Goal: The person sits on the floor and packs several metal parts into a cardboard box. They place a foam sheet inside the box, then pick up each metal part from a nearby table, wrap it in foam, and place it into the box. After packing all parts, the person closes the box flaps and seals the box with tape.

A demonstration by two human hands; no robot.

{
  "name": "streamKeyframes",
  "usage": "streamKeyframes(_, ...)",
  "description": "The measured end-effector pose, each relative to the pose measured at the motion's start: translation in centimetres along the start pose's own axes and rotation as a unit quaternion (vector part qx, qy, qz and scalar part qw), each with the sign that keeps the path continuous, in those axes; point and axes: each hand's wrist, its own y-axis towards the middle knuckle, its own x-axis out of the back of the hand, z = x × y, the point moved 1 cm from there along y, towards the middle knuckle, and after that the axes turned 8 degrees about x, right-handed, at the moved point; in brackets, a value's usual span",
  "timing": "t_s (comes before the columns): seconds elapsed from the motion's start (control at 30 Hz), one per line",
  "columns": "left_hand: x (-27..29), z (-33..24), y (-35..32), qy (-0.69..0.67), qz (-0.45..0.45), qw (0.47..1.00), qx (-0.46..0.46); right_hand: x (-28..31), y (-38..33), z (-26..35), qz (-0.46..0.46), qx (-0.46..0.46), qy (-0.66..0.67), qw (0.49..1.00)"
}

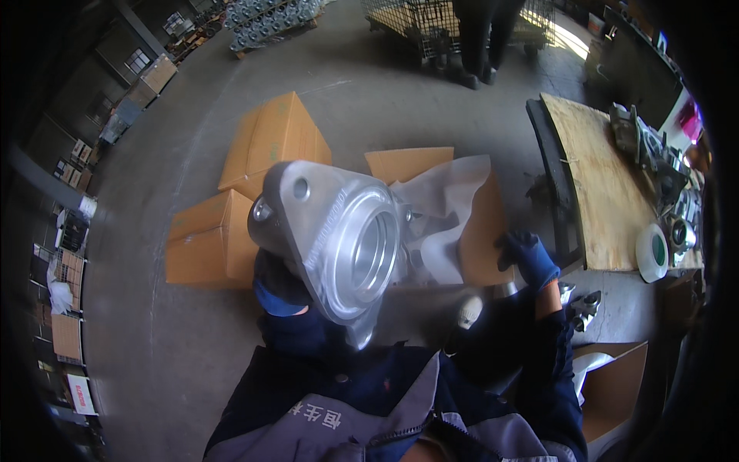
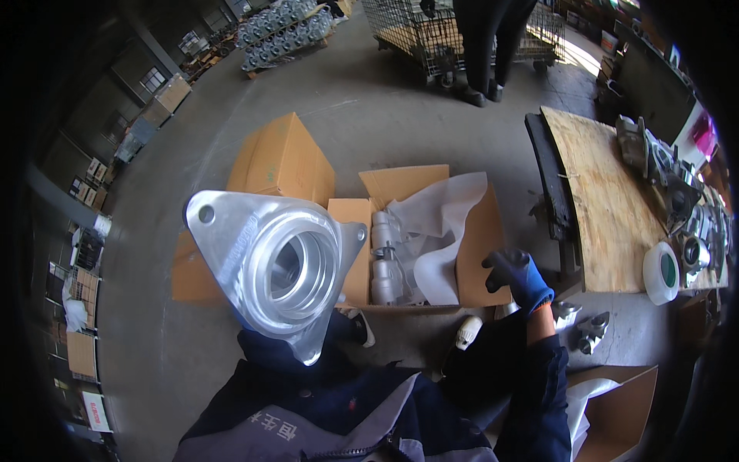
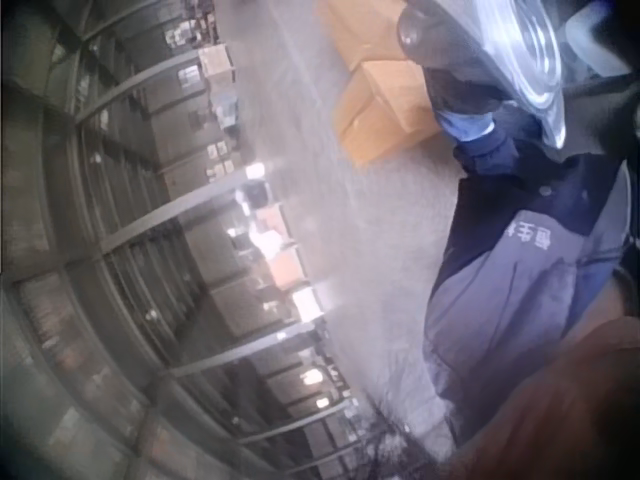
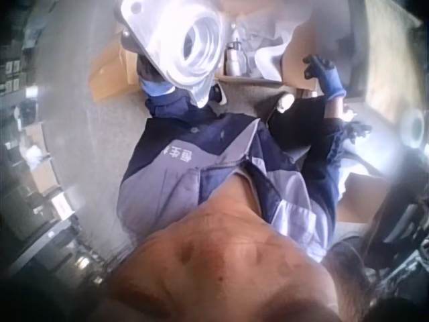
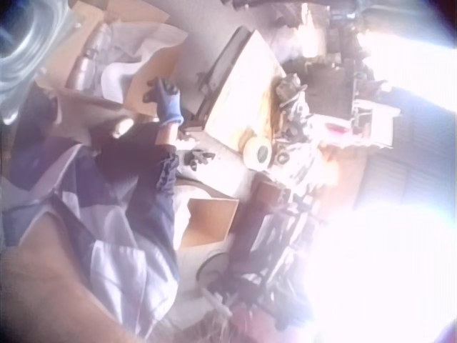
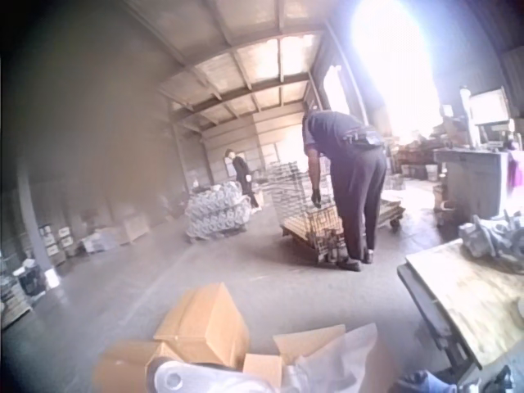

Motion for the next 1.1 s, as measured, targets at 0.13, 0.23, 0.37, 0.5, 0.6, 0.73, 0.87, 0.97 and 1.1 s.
streamKeyframes(0.13,0.4,-0.9,0.1,0.181,-0.011,0.982,0.042,-2.4,1.3,-2.0,-0.015,0.112,-0.066,0.991)
streamKeyframes(0.23,2.5,-0.9,2.4,0.366,-0.001,0.927,0.084,-5.9,2.4,0.6,-0.009,0.199,-0.318,0.927)
streamKeyframes(0.37,3.3,0.1,6.5,0.468,0.080,0.879,0.050,-10.2,6.1,0.1,0.123,0.255,-0.472,0.835)
streamKeyframes(0.5,3.4,2.0,11.3,0.471,0.050,0.865,0.162,-12.7,8.8,-4.1,0.226,0.268,-0.530,0.772)
streamKeyframes(0.6,5.3,5.9,14.4,0.431,0.000,0.857,0.284,-13.2,9.5,-11.9,0.244,0.151,-0.544,0.789)
streamKeyframes(0.73,9.6,8.1,11.9,0.238,-0.028,0.919,0.313,-12.0,9.6,-8.3,0.371,-0.013,-0.609,0.701)
streamKeyframes(0.87,15.5,12.7,7.7,0.214,-0.096,0.935,0.266,-8.2,9.7,-7.8,0.351,-0.119,-0.588,0.719)
streamKeyframes(0.97,12.8,12.7,7.8,0.187,-0.054,0.945,0.265,-5.4,9.3,-7.6,0.271,-0.147,-0.559,0.769)
streamKeyframes(1.1,7.5,10.3,9.8,0.125,0.038,0.960,0.248,-3.5,8.9,-5.5,0.221,-0.115,-0.539,0.805)
